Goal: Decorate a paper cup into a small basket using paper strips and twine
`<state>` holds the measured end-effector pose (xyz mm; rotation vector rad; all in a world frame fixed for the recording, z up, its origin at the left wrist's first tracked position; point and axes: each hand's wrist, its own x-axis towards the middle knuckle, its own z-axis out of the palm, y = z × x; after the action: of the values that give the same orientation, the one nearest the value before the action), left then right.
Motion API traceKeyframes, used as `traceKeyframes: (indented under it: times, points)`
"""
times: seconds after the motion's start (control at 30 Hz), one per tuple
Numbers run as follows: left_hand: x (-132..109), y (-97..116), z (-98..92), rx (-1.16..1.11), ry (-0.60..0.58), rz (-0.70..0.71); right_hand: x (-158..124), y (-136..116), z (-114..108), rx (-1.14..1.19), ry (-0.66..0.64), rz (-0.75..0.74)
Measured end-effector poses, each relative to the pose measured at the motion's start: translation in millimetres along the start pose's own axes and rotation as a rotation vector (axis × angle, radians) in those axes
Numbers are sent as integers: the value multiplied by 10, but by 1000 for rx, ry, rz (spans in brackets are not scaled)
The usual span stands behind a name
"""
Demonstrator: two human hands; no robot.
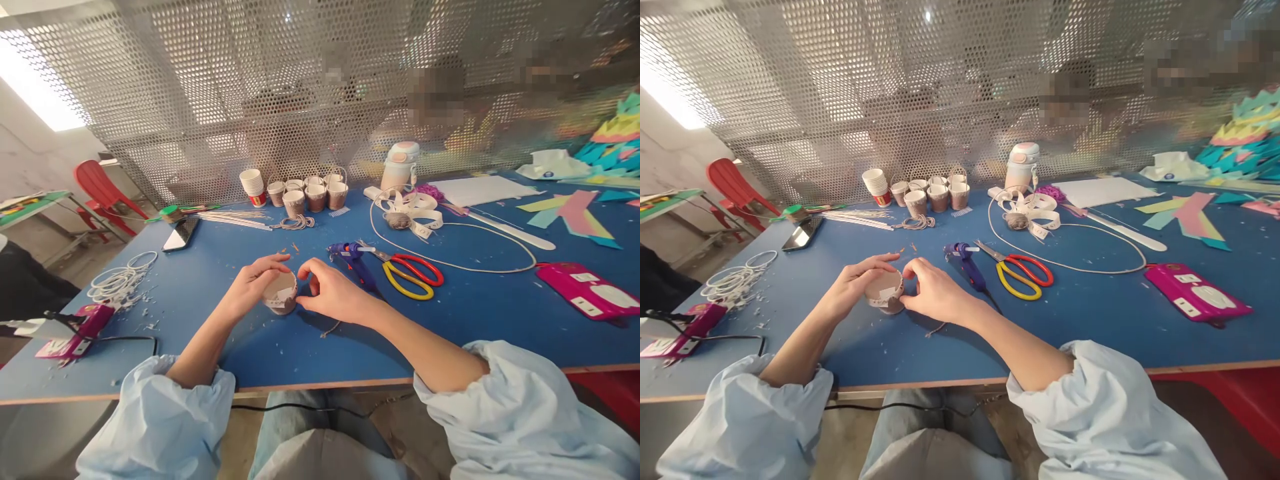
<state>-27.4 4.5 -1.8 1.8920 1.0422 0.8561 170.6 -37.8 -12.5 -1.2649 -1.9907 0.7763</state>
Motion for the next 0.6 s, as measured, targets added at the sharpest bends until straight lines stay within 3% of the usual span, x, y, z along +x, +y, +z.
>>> traceKeyframes:
  times: [0.1, 0.2, 0.37, 0.6]
  points:
    - [-126, 11, -66, 98, 98, 90, -20, 8, -45, 14, 83, -243]
    - [-316, 26, -76, 292, 103, 208, -11, 33, -31, -26, 95, -370]
    - [-482, -28, 20, 506, 61, 352, 18, 73, 49, -120, 100, -421]
    - [-453, -134, 113, 453, 149, 497, 37, 120, 98, -65, 116, -462]
